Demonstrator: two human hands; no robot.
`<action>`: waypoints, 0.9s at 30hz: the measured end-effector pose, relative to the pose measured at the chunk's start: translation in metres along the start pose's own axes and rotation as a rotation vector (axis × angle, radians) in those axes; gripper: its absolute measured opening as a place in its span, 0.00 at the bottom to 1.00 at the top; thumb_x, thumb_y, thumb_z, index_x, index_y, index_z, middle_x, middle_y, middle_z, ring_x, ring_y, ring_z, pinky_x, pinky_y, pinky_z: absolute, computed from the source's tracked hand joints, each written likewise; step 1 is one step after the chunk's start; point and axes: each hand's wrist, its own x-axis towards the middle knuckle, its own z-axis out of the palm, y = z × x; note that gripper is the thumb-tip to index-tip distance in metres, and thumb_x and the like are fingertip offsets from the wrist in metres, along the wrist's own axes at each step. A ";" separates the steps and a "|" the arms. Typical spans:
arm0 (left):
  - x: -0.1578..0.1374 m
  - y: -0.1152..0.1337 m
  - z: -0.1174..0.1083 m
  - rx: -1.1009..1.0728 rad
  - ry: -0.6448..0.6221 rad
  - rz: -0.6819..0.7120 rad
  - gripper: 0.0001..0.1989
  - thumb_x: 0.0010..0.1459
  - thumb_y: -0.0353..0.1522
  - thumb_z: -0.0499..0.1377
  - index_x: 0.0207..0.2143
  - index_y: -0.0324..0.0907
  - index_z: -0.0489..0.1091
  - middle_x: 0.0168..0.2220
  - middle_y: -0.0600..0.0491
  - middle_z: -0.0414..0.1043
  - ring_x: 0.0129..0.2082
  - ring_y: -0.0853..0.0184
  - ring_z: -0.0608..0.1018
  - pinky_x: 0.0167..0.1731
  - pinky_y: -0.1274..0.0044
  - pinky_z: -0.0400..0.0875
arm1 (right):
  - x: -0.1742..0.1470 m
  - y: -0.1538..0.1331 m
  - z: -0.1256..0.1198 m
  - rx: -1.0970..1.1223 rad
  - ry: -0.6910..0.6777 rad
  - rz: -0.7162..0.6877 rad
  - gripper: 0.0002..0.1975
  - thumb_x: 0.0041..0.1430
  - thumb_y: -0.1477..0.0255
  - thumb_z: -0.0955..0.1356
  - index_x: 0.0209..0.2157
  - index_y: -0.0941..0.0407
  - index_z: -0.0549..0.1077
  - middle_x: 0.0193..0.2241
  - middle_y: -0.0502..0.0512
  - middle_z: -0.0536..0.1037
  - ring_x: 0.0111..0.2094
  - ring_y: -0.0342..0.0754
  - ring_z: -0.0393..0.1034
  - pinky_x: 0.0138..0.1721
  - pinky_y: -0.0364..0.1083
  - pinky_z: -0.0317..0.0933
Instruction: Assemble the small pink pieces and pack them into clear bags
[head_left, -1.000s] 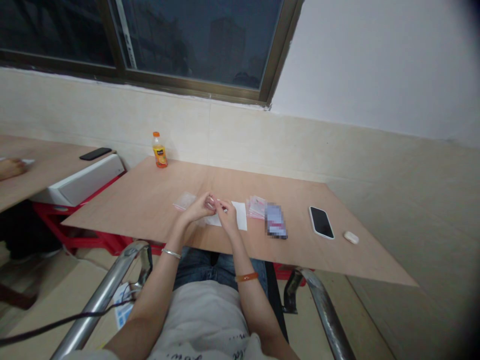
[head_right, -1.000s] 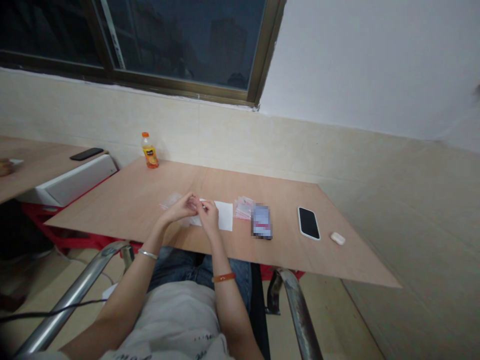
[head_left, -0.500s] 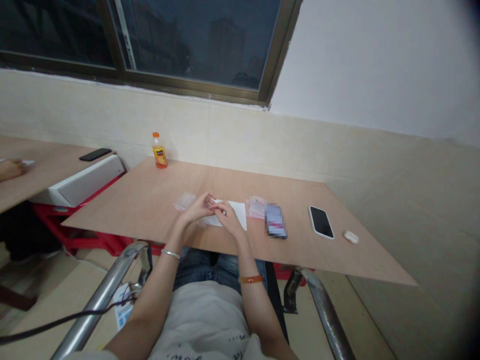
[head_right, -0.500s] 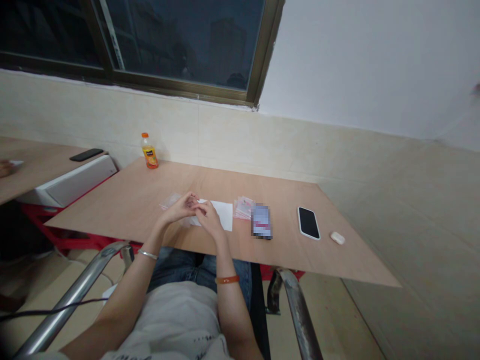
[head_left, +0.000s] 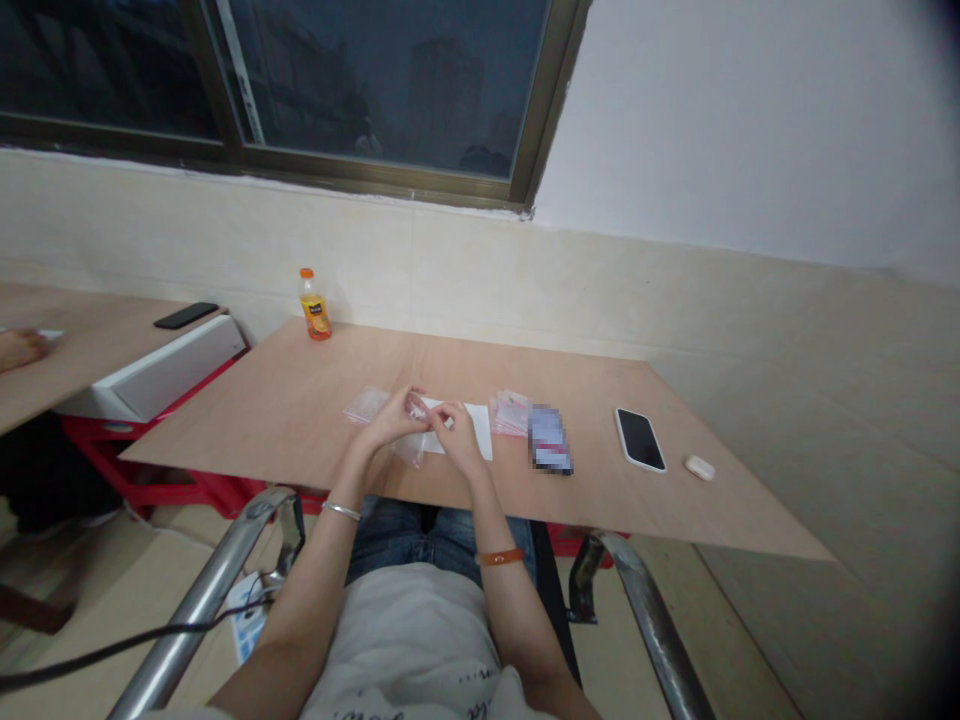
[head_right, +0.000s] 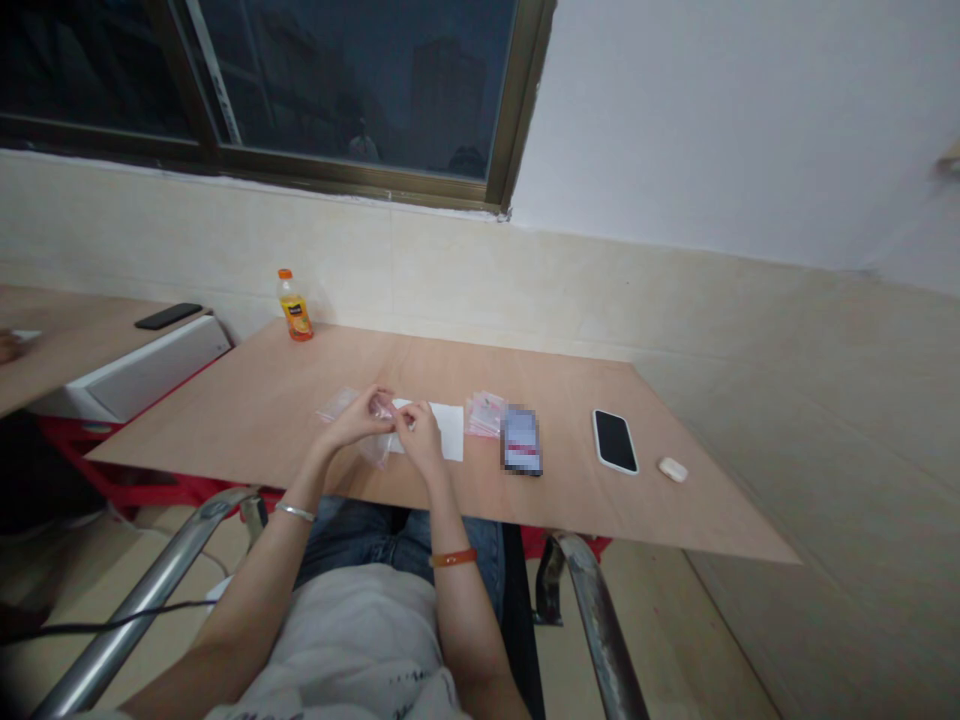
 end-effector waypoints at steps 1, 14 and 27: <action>0.000 -0.001 0.000 0.037 0.045 0.008 0.27 0.38 0.32 0.66 0.42 0.38 0.61 0.34 0.52 0.69 0.34 0.68 0.73 0.36 0.75 0.69 | 0.001 -0.002 0.001 0.008 0.060 0.008 0.08 0.56 0.71 0.64 0.26 0.57 0.72 0.28 0.52 0.71 0.32 0.44 0.65 0.33 0.41 0.58; 0.002 0.000 0.010 0.201 0.213 0.009 0.20 0.40 0.39 0.64 0.34 0.38 0.65 0.30 0.54 0.68 0.29 0.68 0.70 0.28 0.78 0.64 | 0.016 -0.013 -0.001 -0.065 0.039 0.092 0.13 0.56 0.65 0.63 0.25 0.57 0.74 0.24 0.52 0.76 0.27 0.44 0.68 0.30 0.41 0.59; -0.003 0.012 0.002 0.544 0.353 0.076 0.28 0.40 0.45 0.64 0.43 0.41 0.67 0.41 0.47 0.71 0.43 0.57 0.70 0.42 0.68 0.60 | 0.032 -0.036 -0.015 -0.112 0.041 0.092 0.15 0.56 0.63 0.64 0.25 0.57 0.75 0.22 0.52 0.74 0.24 0.42 0.68 0.25 0.39 0.56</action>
